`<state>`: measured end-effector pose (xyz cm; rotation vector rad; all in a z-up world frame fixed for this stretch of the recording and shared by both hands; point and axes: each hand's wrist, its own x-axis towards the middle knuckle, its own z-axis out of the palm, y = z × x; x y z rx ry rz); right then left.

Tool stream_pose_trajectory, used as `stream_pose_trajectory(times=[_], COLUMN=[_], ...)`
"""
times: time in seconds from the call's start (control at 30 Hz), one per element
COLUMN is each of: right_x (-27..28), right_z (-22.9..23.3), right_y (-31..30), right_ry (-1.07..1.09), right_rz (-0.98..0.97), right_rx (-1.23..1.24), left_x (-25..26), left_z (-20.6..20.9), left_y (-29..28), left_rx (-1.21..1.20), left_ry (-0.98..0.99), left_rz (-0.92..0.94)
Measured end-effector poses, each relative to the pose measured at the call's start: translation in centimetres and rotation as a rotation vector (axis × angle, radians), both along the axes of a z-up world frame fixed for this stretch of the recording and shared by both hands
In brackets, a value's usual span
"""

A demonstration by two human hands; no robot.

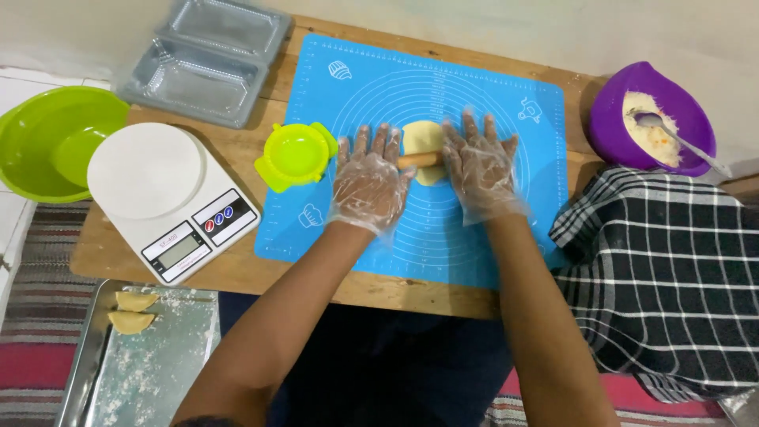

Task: Rolling out small pieces of dough into flat circles using a wooden rolling pin on a silicone mat

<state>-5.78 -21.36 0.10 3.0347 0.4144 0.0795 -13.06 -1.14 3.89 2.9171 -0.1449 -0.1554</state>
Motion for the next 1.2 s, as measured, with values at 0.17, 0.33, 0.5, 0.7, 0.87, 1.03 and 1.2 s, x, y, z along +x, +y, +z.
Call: stream_pose_trajectory(times=[0.17, 0.33, 0.5, 0.7, 0.87, 1.03, 1.2], right_x=[4.1, 7.5, 10.3, 10.5, 11.4, 12.1, 11.4], right_z=[-0.7, -1.0, -0.4, 3.6, 2.7, 2.7, 5.0], right_y=[1.2, 2.3, 3.3, 5.6, 5.0, 5.1, 6.2], right_ry=[0.025, 0.024, 0.102, 0.307, 0.231, 0.247, 0.296], right_rz=[0.000, -0.028, -0.044, -0.167, -0.178, -0.196, -0.211], right_rx=[0.053, 0.027, 0.056, 0.093, 0.143, 0.120, 0.170], left_x=[4.3, 8.8, 12.0, 17.2, 19.0, 19.9, 20.3], left_z=[-0.8, -1.7, -0.9, -4.4, -3.8, -3.3, -3.7], left_y=[0.6, 1.3, 1.9, 2.8, 3.2, 3.3, 3.3], left_rx=[0.021, 0.040, 0.034, 0.062, 0.078, 0.084, 0.054], left_ry=[0.017, 0.042, 0.078, -0.026, 0.048, 0.084, 0.043], left_rz=[0.087, 0.136, 0.174, 0.170, 0.179, 0.182, 0.194])
